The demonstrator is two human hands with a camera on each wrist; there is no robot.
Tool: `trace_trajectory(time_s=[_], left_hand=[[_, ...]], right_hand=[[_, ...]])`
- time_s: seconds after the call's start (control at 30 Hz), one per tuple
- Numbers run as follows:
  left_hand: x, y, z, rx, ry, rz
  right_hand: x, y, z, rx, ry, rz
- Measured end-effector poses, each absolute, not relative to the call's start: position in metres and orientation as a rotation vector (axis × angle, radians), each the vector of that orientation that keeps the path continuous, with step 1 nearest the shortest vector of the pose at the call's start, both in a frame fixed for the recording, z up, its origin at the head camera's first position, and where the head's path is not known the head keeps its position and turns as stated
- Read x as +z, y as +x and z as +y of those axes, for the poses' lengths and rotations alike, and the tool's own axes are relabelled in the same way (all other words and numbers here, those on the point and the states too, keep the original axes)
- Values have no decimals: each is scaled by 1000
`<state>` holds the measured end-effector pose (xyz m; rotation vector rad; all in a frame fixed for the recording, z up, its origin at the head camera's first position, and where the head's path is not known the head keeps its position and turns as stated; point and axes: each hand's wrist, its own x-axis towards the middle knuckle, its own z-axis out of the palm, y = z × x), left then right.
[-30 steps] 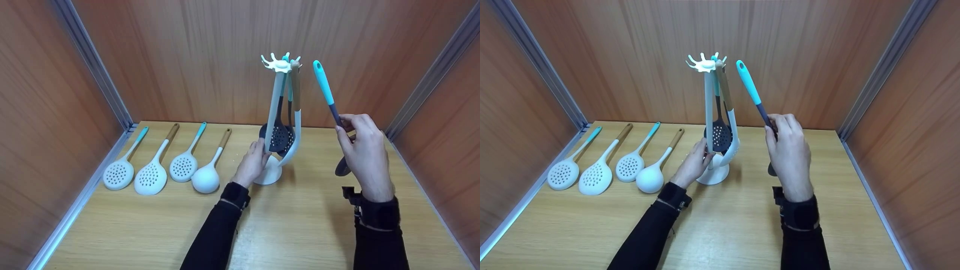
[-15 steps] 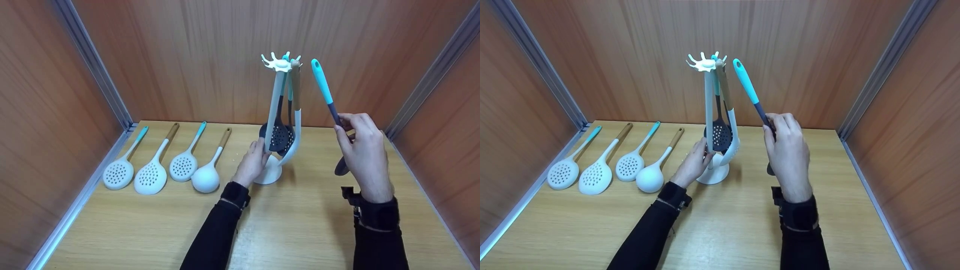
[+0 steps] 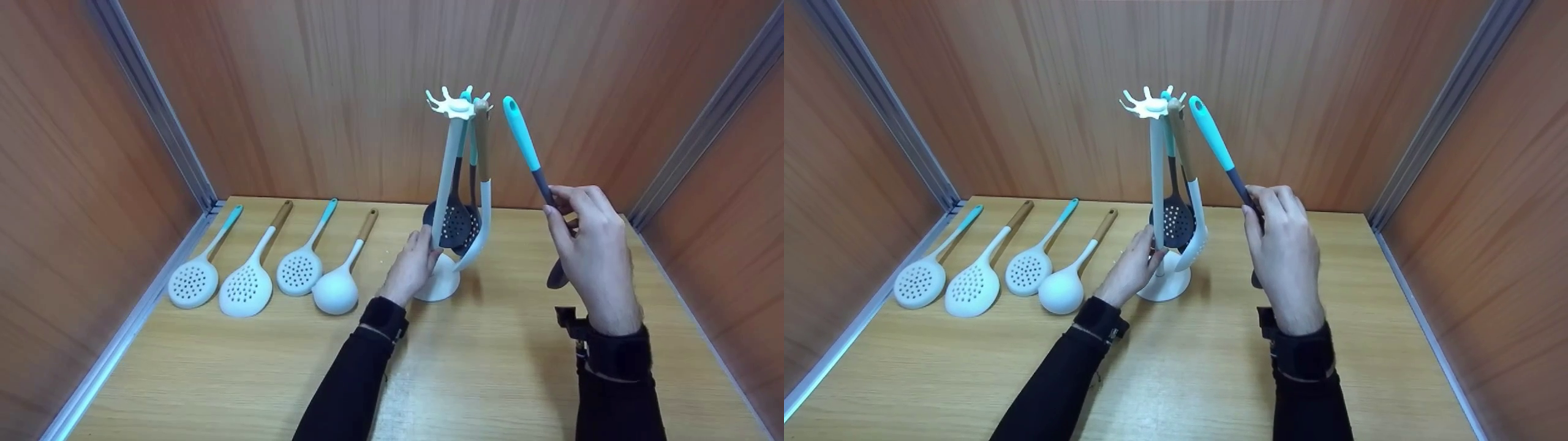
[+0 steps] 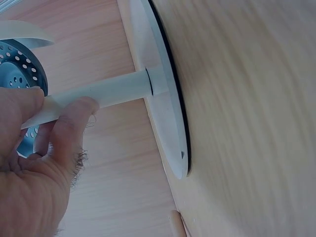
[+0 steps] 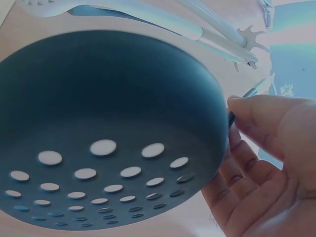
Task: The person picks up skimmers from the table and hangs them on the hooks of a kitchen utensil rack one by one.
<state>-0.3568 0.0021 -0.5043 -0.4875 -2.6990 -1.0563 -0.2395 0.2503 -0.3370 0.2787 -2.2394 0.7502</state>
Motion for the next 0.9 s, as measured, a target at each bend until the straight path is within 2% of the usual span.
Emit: trace_trajectory(time_s=[0.9], left_hand=[[-505,-357,1,-1027,-517,-2682]], right_hand=[[-337,-237,239,755,320,-2190]])
